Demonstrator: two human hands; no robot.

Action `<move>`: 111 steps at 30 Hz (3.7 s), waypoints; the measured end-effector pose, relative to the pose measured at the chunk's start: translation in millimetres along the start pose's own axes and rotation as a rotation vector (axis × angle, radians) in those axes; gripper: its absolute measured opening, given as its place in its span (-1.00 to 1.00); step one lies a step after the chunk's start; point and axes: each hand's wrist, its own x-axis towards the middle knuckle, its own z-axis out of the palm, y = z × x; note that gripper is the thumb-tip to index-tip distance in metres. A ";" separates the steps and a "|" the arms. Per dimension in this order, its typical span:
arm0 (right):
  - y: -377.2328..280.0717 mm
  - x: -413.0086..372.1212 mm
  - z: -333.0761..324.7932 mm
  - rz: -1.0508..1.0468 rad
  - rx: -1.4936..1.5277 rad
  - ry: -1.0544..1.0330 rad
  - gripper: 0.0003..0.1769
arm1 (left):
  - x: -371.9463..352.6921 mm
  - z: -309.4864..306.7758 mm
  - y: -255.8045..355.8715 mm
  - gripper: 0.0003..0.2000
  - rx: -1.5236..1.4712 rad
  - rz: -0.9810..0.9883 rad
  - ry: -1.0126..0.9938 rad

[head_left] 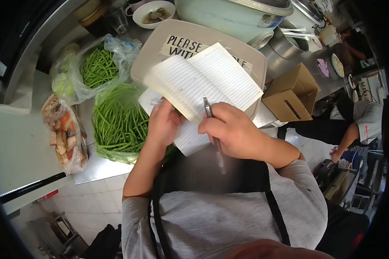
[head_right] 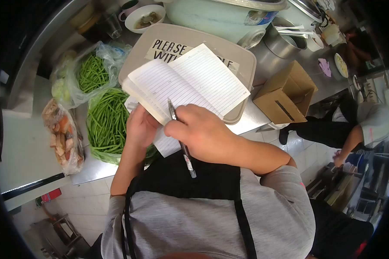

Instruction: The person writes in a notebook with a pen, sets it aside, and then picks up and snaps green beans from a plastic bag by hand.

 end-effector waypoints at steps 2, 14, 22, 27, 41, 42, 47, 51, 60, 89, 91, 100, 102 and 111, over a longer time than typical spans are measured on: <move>-3.8 6.4 6.9 -0.015 0.015 -0.017 -0.77 | -9.8 0.5 8.5 -0.54 -0.019 0.046 0.016; -1.3 5.7 -1.9 -0.028 0.306 -0.006 -0.74 | -13.0 -0.9 1.4 -0.73 0.004 0.162 0.277; 60.8 -30.8 -20.1 0.445 -0.328 0.158 -0.56 | -26.5 -30.0 -3.9 -0.72 0.082 0.125 0.328; 69.4 -56.7 -25.0 0.806 -0.161 0.125 -0.62 | -30.2 -36.4 -7.0 -0.73 0.107 0.084 0.327; 28.7 -28.2 8.8 0.268 0.785 0.194 -0.95 | -28.0 -36.2 -9.3 -0.73 0.027 0.063 0.304; 25.2 -20.3 18.8 0.114 0.666 0.079 -0.89 | -27.4 -36.8 -10.1 -0.73 0.032 0.060 0.300; 18.4 -3.4 54.1 0.005 0.506 -0.218 -0.86 | -28.6 -37.8 -8.8 -0.74 0.050 0.041 0.267; 19.1 -5.0 57.5 0.029 0.533 -0.215 -0.85 | -27.3 -44.5 -14.0 -0.75 0.107 0.018 0.277; 24.8 -11.4 66.5 0.066 0.541 -0.206 -0.81 | -23.1 -48.3 -20.2 -0.78 0.093 0.030 0.286; 29.3 -12.7 68.8 0.124 0.555 -0.250 -0.83 | -22.1 -46.9 -22.0 -0.81 0.104 0.031 0.336; 28.7 -12.9 69.8 0.110 0.569 -0.225 -0.80 | -22.2 -45.7 -21.6 -0.81 0.100 0.035 0.335; 27.5 -10.7 68.7 0.109 0.583 -0.207 -0.81 | -21.5 -49.0 -23.8 -0.80 0.086 0.025 0.322; 27.7 -9.9 68.4 0.109 0.582 -0.211 -0.81 | -21.7 -47.2 -22.5 -0.80 0.074 0.023 0.327; 30.8 -9.5 70.8 0.078 0.574 -0.206 -0.83 | -21.5 -47.4 -20.4 -0.79 0.077 0.003 0.327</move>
